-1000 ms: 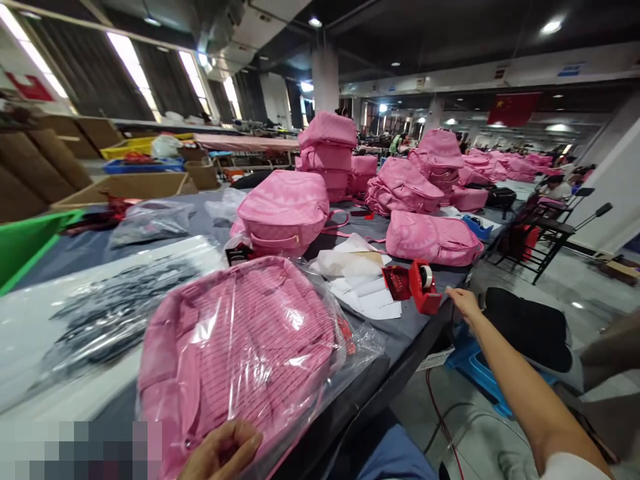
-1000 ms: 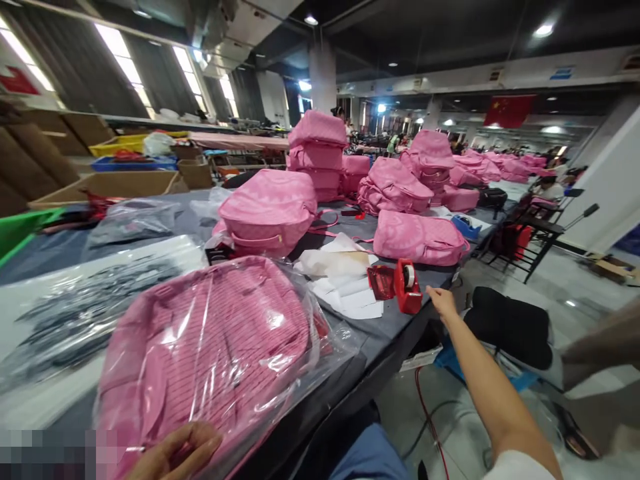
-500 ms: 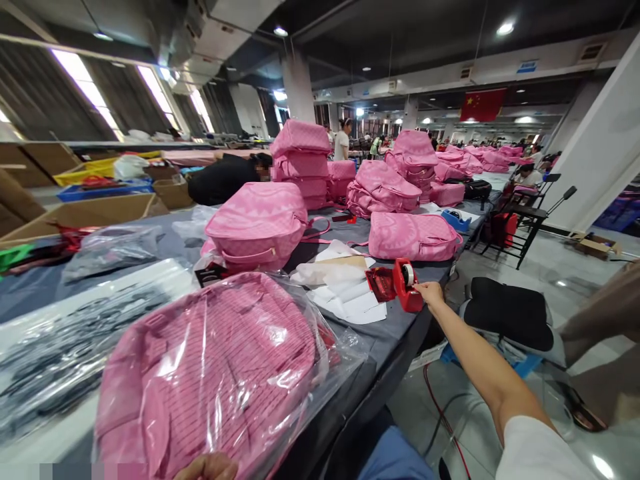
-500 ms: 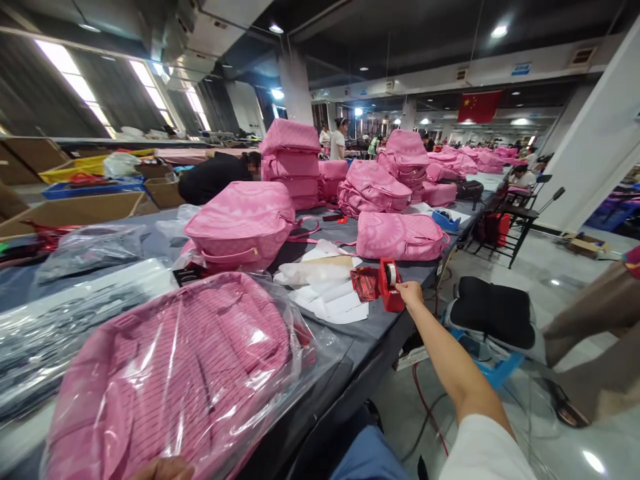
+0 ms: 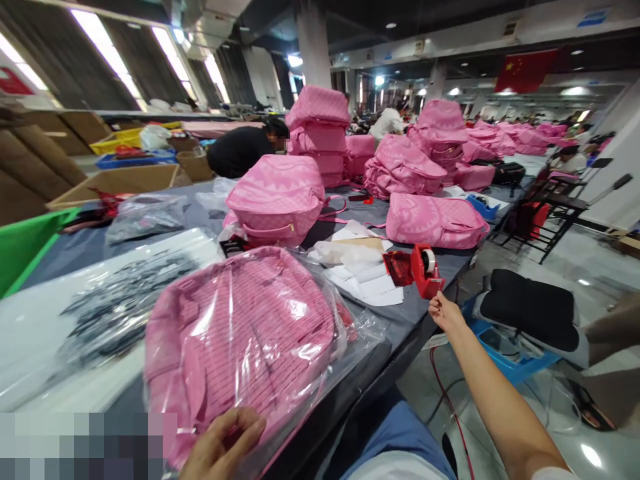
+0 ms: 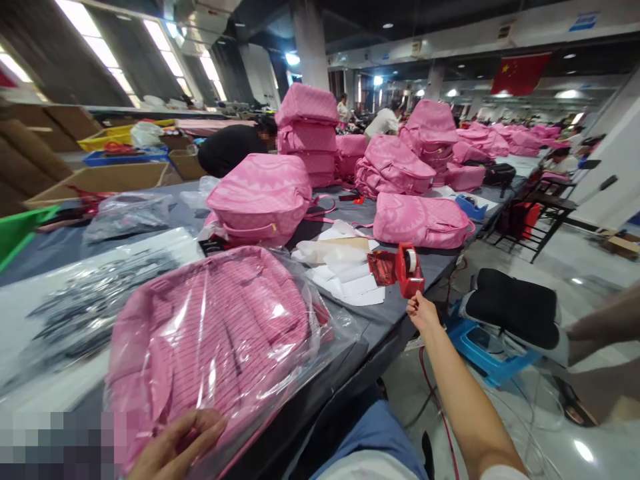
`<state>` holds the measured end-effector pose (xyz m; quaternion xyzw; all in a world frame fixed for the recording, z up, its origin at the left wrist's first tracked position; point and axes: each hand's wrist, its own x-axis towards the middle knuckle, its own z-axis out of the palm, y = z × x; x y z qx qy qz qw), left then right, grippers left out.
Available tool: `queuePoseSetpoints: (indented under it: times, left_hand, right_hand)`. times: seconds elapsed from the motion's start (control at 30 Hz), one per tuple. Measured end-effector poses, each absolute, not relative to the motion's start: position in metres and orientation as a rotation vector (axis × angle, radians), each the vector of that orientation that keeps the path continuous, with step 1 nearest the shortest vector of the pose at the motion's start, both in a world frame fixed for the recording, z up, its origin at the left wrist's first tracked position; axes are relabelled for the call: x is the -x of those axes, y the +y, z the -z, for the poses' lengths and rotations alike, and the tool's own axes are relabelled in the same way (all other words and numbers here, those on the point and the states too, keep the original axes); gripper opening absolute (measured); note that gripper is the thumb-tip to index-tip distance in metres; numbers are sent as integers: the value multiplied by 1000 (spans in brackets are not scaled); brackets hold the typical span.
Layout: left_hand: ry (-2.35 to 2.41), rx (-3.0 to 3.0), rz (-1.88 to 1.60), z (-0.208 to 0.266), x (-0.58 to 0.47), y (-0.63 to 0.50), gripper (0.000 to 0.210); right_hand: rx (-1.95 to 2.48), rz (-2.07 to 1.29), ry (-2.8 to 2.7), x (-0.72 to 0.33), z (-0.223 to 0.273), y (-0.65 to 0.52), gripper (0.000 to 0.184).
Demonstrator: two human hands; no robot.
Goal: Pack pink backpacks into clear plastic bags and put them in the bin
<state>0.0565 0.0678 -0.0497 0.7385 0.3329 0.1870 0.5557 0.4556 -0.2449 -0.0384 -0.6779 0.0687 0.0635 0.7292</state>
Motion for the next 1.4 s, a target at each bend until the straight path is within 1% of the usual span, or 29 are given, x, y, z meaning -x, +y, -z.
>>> queuePoseSetpoints:
  times: [0.1, 0.17, 0.23, 0.37, 0.5, 0.6, 0.7, 0.8, 0.97, 1.07, 1.17, 1.23, 1.3, 1.4]
  left_hand:
    - [746, -1706, -390, 38, -61, 65, 58]
    - [720, -1679, -358, 30, -65, 64, 50]
    - [742, -1658, -380, 24, -68, 63, 44]
    - [758, -1649, -406, 22, -69, 60, 44]
    - [726, -1693, -357, 31, -64, 64, 54]
    - [728, -1741, -367, 49, -59, 75, 60]
    - [712, -1776, -383, 68, -55, 83, 60]
    - [692, -1776, -406, 76, -54, 84, 61]
    - [742, -1718, -415, 61, -53, 75, 60]
    - [734, -1738, -334, 54, -53, 76, 63]
    - [724, -1766, -342, 51, -56, 78, 63]
    - [730, -1760, -391, 48, -58, 75, 62]
    - [721, -1742, -370, 40, -61, 70, 59]
    - [695, -1702, -349, 30, -68, 64, 48]
  right_hand:
    - [1359, -371, 97, -453, 32, -230, 37]
    - [1197, -506, 129, -455, 35, -225, 37]
    - [1071, -555, 214, -460, 42, -225, 36]
    - [1138, -499, 158, -464, 48, -234, 42]
    - [1269, -224, 35, -463, 22, -235, 46]
    - [1226, -116, 134, -463, 1, -237, 48]
    - [1140, -172, 252, -456, -1, -241, 46]
    - [1086, -249, 336, -444, 15, -242, 42]
    - [977, -352, 397, -437, 39, -238, 33]
    - [938, -387, 391, -441, 42, -234, 30]
    - [927, -524, 361, -430, 39, -222, 29]
    - [899, -718, 266, -406, 32, -210, 28]
    - [789, -924, -2, -372, 19, -196, 30]
    - [599, -1161, -604, -328, -16, -173, 38]
